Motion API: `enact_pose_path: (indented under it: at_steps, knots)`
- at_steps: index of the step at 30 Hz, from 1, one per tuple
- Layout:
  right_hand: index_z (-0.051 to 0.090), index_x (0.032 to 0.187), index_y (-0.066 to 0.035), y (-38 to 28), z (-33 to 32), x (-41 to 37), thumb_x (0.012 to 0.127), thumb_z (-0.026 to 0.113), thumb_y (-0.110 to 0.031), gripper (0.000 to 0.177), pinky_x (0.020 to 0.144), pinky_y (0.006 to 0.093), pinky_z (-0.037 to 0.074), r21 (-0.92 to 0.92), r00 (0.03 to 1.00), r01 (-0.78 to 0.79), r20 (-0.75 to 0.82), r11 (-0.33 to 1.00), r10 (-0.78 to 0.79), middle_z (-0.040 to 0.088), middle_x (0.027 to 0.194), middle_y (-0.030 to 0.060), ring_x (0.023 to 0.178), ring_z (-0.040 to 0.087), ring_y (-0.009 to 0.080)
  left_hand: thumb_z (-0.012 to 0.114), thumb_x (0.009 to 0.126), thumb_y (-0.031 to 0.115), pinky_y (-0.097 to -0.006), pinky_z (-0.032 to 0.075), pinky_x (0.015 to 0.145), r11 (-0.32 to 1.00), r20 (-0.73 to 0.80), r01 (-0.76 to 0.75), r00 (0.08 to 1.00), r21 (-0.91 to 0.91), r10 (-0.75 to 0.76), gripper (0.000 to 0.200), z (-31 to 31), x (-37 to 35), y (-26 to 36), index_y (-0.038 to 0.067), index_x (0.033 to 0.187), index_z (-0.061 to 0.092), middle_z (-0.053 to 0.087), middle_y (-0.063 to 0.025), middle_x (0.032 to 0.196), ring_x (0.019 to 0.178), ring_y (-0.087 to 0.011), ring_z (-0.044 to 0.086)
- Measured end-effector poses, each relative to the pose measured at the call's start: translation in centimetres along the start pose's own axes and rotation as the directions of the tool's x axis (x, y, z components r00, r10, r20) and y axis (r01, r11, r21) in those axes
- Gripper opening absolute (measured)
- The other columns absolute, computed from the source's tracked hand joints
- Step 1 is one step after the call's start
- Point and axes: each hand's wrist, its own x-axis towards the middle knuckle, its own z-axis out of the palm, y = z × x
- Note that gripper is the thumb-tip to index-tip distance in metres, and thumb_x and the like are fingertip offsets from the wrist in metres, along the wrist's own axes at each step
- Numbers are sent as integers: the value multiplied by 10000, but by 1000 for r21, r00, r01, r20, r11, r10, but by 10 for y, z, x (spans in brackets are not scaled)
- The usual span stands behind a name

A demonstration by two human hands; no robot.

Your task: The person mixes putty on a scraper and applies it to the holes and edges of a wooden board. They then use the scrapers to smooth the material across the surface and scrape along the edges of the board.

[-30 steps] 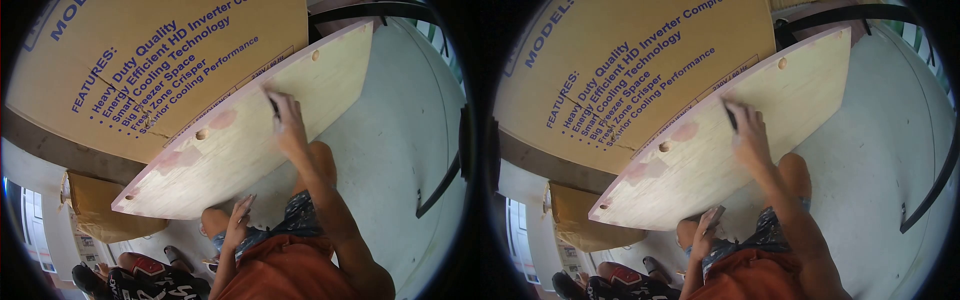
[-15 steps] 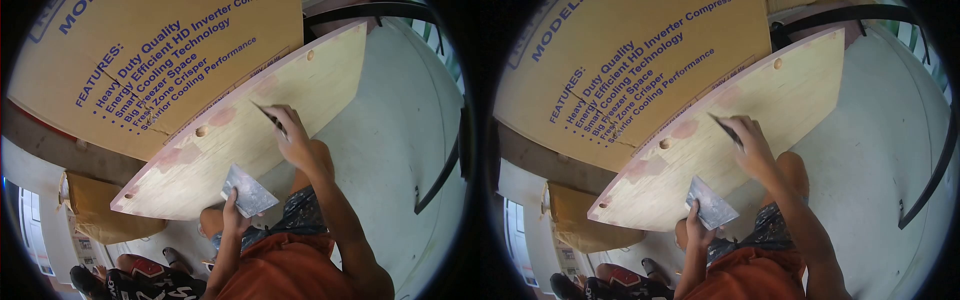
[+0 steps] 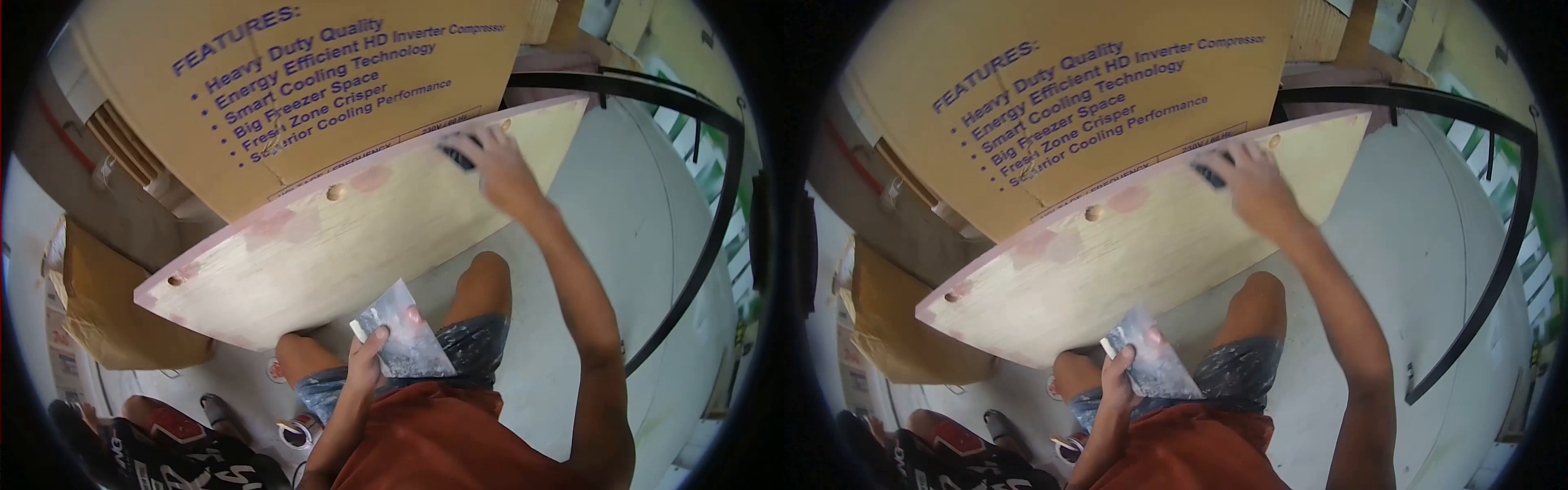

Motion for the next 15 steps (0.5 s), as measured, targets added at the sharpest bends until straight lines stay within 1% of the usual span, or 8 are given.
enact_pose_path:
  at_steps: [2,4,5,7,8,10,12,15]
  knots:
    - [577,1256,-173,14,-7,31,749,485,93,580,998,448,381,-49,998,46,35,998,-44,527,1239,98,1184,458,320,646,890,222,-408,507,912,995,-86,91,992,-29,-93,531,-3,-4,-8,-4,1323,439,584,-137,1206,1074,-268,609]
    - [594,1241,-163,20,-1,44,730,449,125,604,1022,426,373,49,953,36,299,998,-49,546,1232,103,1168,478,314,633,903,226,-418,501,927,992,-72,110,991,-66,-115,530,-9,-11,-15,7,1339,427,574,-137,1222,1091,-272,601]
    - [594,1241,-163,20,-11,44,730,449,125,604,1022,426,373,47,951,40,306,998,-53,546,1232,103,1168,478,314,627,907,234,-424,500,931,991,-98,108,988,-80,-116,526,-12,-15,-16,8,1339,428,574,-140,1221,1092,-272,600]
    - [612,1231,-154,18,-43,45,683,451,128,636,1035,399,376,215,824,-46,560,975,-85,568,1220,128,1157,494,336,620,912,242,-430,498,934,990,-124,102,986,-102,-114,523,-17,-17,-16,10,1339,428,575,-143,1219,1093,-271,598]
    - [612,1231,-154,15,-43,36,683,451,128,636,1035,399,376,213,819,-43,567,976,-87,568,1220,128,1157,494,336,607,916,248,-429,490,946,982,-169,113,976,-151,-138,515,-21,-18,-15,22,1344,431,579,-128,1215,1094,-266,597]
    - [625,1218,-117,-7,-40,-2,672,501,85,595,1028,394,394,148,983,87,148,985,-109,590,1203,156,1163,510,353,594,920,253,-428,483,957,972,-209,112,965,-208,-156,508,-18,-16,-9,35,1350,434,583,-114,1211,1095,-261,596]
    - [627,1206,-80,-48,-24,-46,669,571,35,552,1016,396,405,516,998,43,21,855,-63,591,1204,160,1170,515,350,576,919,254,-422,469,965,915,-174,90,970,-393,-170,496,-1,-5,3,66,1358,443,593,-75,1197,1088,-242,594]
    - [624,1206,-80,-116,-2,-105,680,637,-16,530,1033,407,382,748,965,220,-74,626,-250,550,1254,131,1173,499,343,572,913,247,-418,462,959,827,-42,134,982,-546,-187,495,-8,4,-1,91,1366,448,598,-53,1190,1079,-231,593]
